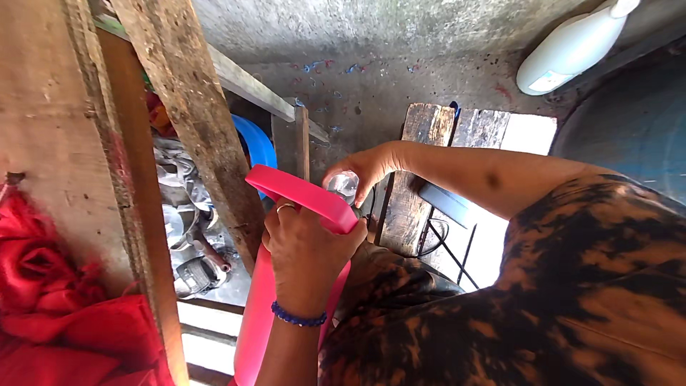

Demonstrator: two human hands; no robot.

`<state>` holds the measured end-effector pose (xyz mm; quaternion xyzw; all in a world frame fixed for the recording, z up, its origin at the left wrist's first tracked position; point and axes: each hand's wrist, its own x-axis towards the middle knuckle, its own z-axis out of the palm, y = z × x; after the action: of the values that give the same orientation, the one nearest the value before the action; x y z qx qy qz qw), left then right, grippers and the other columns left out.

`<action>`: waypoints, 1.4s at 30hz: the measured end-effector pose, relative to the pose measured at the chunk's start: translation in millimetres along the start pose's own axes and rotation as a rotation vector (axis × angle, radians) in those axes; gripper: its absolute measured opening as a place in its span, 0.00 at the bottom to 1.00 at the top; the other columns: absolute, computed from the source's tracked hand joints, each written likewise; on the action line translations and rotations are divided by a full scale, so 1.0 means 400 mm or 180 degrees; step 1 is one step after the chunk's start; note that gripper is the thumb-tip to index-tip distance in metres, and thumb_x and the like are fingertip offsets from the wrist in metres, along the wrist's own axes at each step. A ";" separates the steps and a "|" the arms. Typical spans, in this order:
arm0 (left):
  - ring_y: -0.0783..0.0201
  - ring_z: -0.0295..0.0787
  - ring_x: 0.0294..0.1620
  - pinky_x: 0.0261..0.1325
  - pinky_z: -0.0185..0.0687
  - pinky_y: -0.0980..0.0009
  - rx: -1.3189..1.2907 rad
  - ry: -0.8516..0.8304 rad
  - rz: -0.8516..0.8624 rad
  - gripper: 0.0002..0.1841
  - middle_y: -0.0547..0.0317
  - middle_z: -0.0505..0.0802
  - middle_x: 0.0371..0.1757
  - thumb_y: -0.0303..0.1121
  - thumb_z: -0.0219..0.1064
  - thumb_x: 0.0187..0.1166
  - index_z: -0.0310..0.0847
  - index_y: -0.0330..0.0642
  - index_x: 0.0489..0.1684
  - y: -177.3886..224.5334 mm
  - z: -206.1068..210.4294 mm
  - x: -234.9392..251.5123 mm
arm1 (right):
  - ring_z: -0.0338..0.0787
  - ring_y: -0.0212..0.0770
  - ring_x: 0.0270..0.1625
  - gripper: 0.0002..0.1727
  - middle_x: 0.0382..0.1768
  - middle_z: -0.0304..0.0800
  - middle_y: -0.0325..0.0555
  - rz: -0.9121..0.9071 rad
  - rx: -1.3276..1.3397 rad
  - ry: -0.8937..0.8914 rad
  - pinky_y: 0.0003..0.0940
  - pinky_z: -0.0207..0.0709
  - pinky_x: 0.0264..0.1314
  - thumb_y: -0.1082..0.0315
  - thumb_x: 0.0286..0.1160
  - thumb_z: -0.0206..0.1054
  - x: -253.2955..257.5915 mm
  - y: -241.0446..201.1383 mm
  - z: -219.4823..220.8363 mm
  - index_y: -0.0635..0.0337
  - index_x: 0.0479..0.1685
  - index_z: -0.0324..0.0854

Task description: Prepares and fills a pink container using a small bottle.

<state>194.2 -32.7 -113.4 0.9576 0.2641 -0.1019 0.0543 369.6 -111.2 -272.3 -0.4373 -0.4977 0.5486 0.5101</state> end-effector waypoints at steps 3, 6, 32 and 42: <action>0.27 0.78 0.68 0.61 0.73 0.31 -0.0015 -0.0025 -0.0024 0.46 0.29 0.85 0.62 0.71 0.79 0.45 0.88 0.39 0.56 0.000 0.000 0.001 | 0.87 0.47 0.66 0.39 0.64 0.87 0.60 0.0078 -0.0015 -0.0001 0.42 0.80 0.72 0.91 0.48 0.80 -0.002 -0.012 0.002 0.69 0.71 0.78; 0.27 0.78 0.67 0.60 0.73 0.31 0.0002 -0.0023 -0.0013 0.46 0.29 0.85 0.61 0.71 0.79 0.45 0.88 0.39 0.55 -0.001 0.000 0.001 | 0.88 0.47 0.65 0.39 0.64 0.87 0.59 0.0239 -0.0038 0.0026 0.42 0.81 0.71 0.91 0.49 0.80 -0.004 -0.036 0.006 0.70 0.71 0.78; 0.31 0.80 0.65 0.59 0.75 0.32 -0.0067 -0.0045 0.0012 0.46 0.34 0.87 0.59 0.72 0.78 0.45 0.90 0.42 0.57 -0.020 -0.004 0.007 | 0.87 0.49 0.67 0.41 0.65 0.87 0.59 -0.0024 -0.0021 0.0021 0.46 0.80 0.72 0.89 0.47 0.82 0.011 0.008 -0.002 0.68 0.72 0.79; 0.29 0.80 0.65 0.59 0.74 0.31 -0.0070 0.0033 0.0067 0.46 0.33 0.88 0.58 0.72 0.77 0.45 0.90 0.42 0.57 -0.021 -0.003 0.002 | 0.88 0.48 0.65 0.41 0.63 0.87 0.59 -0.0223 0.0113 0.0008 0.44 0.81 0.70 0.89 0.45 0.82 0.018 0.033 0.000 0.69 0.71 0.79</action>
<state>190.6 -25.1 -113.0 0.9601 0.2554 -0.0935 0.0646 367.1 -103.7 -285.2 -0.4111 -0.5022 0.5385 0.5374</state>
